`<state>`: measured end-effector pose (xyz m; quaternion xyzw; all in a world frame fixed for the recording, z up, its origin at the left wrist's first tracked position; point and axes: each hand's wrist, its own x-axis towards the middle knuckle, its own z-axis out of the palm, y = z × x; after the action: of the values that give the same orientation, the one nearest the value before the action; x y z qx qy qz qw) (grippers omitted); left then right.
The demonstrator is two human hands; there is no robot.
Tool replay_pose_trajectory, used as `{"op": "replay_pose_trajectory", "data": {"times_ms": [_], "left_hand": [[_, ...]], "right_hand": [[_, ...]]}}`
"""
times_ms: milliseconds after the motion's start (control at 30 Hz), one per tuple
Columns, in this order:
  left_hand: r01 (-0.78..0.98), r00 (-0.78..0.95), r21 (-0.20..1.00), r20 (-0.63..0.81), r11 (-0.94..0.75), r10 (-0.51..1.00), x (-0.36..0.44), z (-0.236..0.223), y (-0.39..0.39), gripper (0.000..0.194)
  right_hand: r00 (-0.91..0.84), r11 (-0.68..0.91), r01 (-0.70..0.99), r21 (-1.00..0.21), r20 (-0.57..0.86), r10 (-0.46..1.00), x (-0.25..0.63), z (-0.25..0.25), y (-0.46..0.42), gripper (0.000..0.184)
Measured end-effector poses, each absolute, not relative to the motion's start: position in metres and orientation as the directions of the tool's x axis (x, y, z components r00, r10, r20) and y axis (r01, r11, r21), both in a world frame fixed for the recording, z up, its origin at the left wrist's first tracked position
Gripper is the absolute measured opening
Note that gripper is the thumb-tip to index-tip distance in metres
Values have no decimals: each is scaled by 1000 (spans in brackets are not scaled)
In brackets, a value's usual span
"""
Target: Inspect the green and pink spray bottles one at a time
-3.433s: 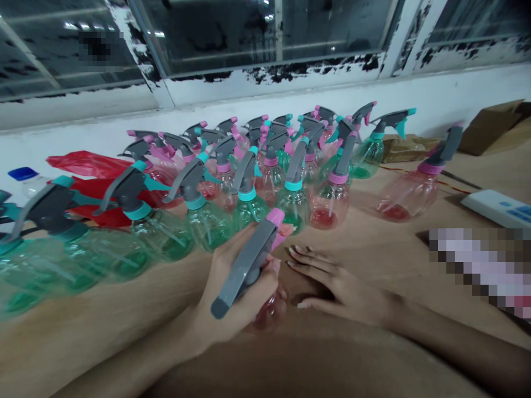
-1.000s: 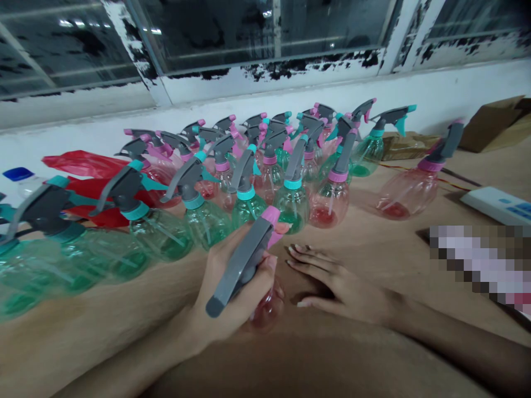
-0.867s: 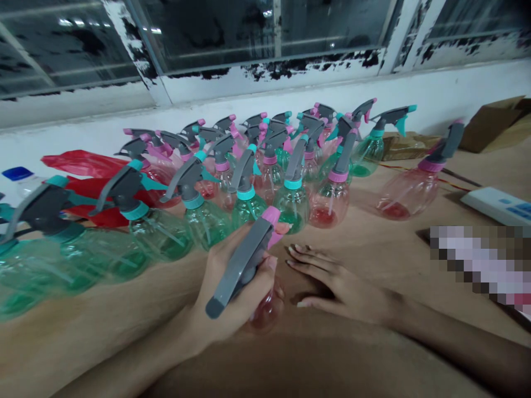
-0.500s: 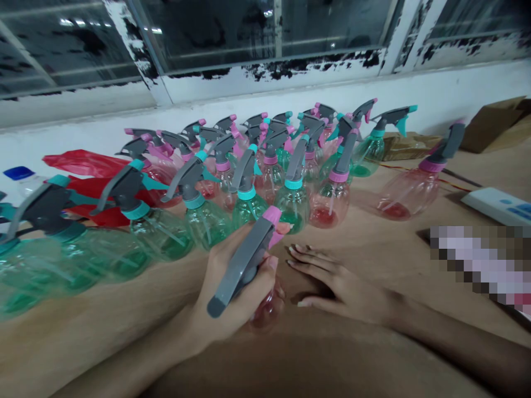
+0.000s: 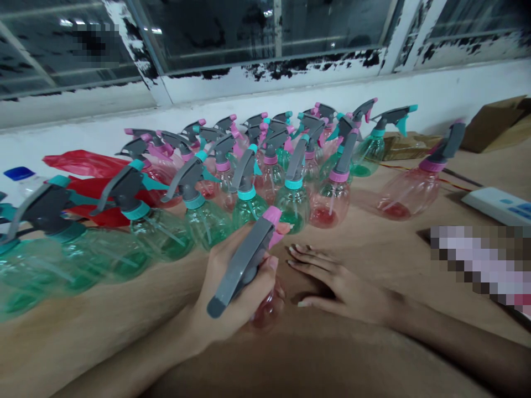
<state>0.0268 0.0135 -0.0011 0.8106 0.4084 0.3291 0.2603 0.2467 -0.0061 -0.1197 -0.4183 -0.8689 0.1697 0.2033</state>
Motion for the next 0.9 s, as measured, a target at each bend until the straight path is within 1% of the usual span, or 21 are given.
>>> {"op": "replay_pose_trajectory", "data": {"times_ms": [133,300,467,767,900], "left_hand": [[491,455,692,313,-528,834,27,-2,14,12],[477,455,684,344,-551,821,26,-3,15,11],[461,466,691,345,-557,815,26,-5,16,10],[446,462,697,358,-562,811,26,-5,16,10],[429,466,713,352,-555,812,27,-5,17,10]], "right_hand": [[-561,585,663,-467,208,801,246,-119,-7,70],[-564,583,667,-463,197,802,246,-119,-6,70],[-561,576,673,-463,188,806,246,-118,-6,70],[-561,585,671,-455,205,802,246,-120,-6,70],[-555,579,661,-478,208,806,246,-120,-7,69]]}}
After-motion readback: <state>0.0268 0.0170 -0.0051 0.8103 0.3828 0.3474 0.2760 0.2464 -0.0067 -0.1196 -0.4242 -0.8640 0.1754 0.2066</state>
